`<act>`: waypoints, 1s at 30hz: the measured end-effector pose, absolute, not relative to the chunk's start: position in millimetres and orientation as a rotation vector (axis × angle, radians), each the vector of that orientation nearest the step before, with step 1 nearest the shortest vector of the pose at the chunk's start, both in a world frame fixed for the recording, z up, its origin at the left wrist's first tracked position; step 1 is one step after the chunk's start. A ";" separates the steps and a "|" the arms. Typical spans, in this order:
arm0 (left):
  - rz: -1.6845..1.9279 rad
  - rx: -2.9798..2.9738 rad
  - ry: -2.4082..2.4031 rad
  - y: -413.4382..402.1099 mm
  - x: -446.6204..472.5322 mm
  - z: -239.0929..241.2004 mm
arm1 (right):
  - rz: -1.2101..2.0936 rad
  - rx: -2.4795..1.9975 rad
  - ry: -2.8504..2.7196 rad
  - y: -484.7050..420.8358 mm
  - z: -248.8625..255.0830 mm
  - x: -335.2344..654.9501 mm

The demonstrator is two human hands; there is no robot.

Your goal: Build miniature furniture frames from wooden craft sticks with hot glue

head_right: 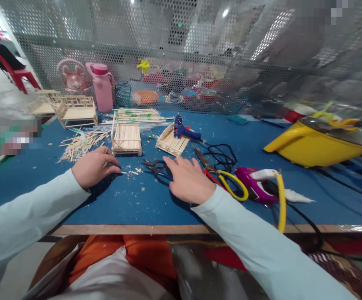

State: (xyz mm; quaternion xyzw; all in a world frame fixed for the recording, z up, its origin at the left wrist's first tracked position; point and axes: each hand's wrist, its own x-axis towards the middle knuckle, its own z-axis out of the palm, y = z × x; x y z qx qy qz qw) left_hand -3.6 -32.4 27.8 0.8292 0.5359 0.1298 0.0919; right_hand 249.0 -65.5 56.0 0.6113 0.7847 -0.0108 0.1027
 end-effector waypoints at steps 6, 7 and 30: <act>0.173 2.503 1.569 -33.6 -7.2 26.3 | 0.199 1.996 2.166 -70.3 43.2 264.9; 0.139 2.522 1.602 -34.5 -10.1 27.2 | 0.236 1.997 2.195 -70.9 39.3 265.4; 0.588 2.471 1.425 -38.3 5.1 22.1 | -0.471 1.295 2.942 -28.0 36.6 206.2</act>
